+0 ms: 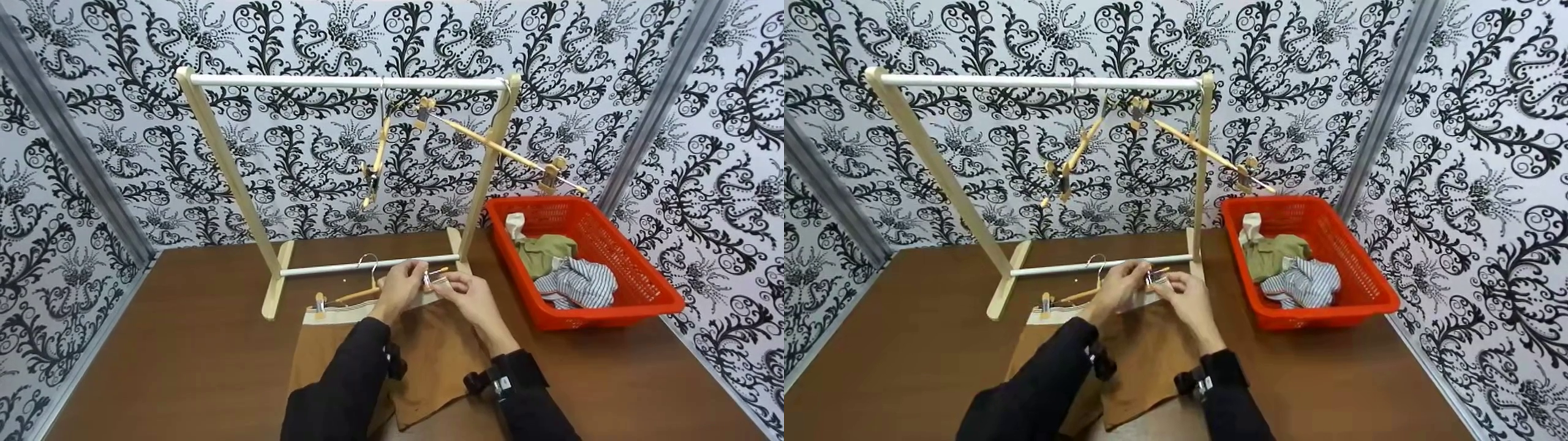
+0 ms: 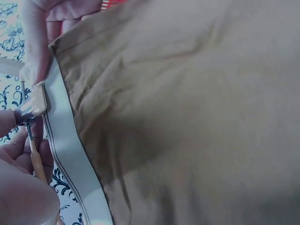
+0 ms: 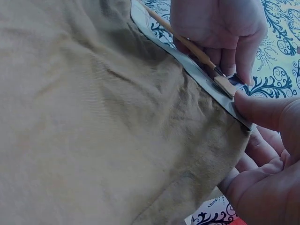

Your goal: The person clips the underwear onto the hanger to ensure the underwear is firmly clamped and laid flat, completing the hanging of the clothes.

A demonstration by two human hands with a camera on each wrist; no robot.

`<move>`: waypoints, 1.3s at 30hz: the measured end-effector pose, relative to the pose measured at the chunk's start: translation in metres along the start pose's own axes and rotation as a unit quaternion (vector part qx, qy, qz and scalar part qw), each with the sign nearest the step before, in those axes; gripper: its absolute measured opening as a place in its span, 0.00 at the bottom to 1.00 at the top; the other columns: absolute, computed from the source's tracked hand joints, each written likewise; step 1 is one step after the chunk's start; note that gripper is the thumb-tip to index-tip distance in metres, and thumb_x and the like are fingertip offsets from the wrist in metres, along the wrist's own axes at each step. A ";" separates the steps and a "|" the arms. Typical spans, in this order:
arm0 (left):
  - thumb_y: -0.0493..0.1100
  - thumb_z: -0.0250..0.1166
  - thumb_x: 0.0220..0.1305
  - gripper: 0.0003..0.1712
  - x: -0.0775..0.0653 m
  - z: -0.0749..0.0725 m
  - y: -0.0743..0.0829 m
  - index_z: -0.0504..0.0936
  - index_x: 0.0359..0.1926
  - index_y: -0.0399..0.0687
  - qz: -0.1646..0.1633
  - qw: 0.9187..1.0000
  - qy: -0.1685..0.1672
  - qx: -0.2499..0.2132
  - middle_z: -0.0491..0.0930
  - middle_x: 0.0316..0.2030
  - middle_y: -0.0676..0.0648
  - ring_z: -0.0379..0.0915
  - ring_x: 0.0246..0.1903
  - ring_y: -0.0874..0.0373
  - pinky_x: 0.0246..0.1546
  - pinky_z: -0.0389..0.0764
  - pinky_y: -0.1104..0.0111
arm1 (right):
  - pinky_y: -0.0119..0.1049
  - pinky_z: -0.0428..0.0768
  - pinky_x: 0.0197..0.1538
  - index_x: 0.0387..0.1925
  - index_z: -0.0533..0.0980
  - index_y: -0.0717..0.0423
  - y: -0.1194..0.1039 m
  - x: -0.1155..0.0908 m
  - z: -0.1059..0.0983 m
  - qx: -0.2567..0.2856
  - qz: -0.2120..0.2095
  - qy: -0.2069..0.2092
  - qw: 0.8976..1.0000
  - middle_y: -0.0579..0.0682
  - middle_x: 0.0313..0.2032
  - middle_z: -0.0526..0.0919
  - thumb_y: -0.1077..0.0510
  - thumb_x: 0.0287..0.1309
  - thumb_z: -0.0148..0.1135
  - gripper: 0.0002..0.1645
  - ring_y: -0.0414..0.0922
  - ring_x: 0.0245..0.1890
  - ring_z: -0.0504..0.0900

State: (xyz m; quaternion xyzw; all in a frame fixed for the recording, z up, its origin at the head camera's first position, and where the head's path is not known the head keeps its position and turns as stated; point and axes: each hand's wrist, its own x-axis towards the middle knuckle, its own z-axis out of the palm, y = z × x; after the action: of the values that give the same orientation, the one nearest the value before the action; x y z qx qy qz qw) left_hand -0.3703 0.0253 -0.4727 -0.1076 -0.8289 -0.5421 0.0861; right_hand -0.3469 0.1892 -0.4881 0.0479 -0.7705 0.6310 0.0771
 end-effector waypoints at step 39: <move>0.43 0.65 0.70 0.13 -0.001 -0.001 0.005 0.87 0.44 0.36 -0.027 0.991 0.027 -0.131 0.81 0.31 0.54 0.73 0.35 0.63 0.45 0.72 0.68 | 0.28 0.81 0.41 0.46 0.83 0.72 0.000 0.004 -0.004 0.034 -0.006 0.014 0.999 0.60 0.39 0.88 0.68 0.57 0.72 0.15 0.42 0.37 0.86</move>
State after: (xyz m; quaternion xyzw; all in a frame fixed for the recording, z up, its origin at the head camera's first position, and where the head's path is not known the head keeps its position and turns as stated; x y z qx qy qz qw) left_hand -0.3676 0.0261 -0.4687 -0.0809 -0.7505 -0.6511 0.0787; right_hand -0.3506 0.1928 -0.4867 0.0468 -0.7474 0.6566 0.0900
